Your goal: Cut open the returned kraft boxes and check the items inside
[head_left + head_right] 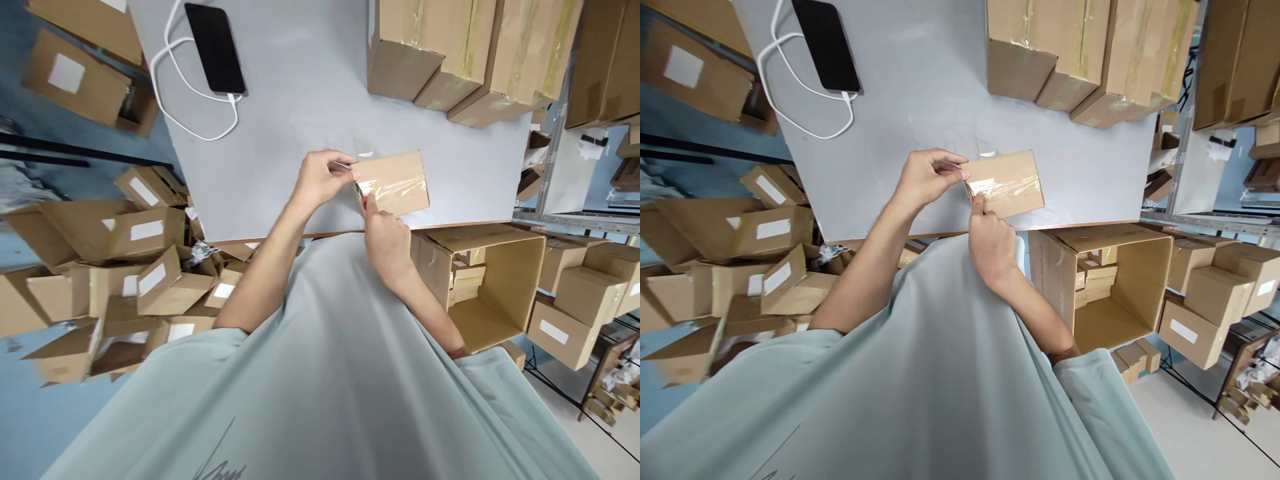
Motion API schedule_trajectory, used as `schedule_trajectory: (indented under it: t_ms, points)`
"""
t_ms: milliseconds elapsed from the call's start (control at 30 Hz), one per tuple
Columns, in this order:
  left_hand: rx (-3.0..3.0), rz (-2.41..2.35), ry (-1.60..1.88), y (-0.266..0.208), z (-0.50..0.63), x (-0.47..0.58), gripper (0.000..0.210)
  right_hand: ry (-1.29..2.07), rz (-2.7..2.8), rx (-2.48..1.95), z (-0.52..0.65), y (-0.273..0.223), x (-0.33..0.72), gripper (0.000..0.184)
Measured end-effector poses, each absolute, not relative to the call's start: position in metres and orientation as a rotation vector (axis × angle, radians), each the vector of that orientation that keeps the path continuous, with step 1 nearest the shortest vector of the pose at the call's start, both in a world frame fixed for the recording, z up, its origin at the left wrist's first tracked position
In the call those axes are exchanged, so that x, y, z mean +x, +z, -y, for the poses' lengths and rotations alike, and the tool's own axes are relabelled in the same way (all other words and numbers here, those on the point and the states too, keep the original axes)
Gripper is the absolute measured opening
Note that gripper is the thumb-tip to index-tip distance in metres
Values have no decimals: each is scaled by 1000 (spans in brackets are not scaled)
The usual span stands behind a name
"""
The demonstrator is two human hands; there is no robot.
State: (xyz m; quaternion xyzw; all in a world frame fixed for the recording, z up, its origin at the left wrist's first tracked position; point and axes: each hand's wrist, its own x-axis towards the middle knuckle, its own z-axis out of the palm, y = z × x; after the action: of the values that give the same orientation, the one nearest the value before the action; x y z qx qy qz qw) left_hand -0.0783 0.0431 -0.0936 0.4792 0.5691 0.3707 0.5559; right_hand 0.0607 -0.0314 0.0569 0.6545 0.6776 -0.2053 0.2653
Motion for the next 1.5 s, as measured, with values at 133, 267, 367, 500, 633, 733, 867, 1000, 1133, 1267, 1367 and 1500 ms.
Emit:
schedule_trajectory:
  t_ms: [133,267,367,500,633,733,867,1000,1133,1267,1367,1500]
  points:
    - [1114,-1381,913,-92,-40,-76,26,-547,-1845,1747,21,59,55,54]
    - [1101,-1411,932,-91,-36,-70,24,-558,-1852,1728,20,69,54,49]
    - [1079,-1428,956,-92,-34,-66,21,-564,-1815,1703,26,79,56,43]
    - [1054,-1436,980,-96,-33,-64,19,-544,-1807,1655,31,79,61,39]
    - [1071,-1452,988,-99,-29,-63,20,-514,-1829,1638,29,71,58,37]
    - [1093,-1487,998,-100,-27,-59,22,-505,-1809,1633,38,71,57,37]
    - [1113,-1510,973,-96,-24,-57,25,-519,-1783,1630,63,71,67,46]
    - [1135,-1505,922,-90,-22,-58,28,-556,-1767,1657,76,73,80,52]
    - [1188,-1512,898,-87,-18,-59,30,-584,-1693,1773,81,93,98,50]
    - [1283,-1528,865,-76,-13,-63,32,-606,-1655,2053,87,103,131,51]
    - [1470,-1552,833,-59,-10,-52,41,-582,-1597,2300,89,93,160,51]
    - [1833,-1429,701,-44,-8,-5,93,-551,-1527,2553,85,79,188,52]
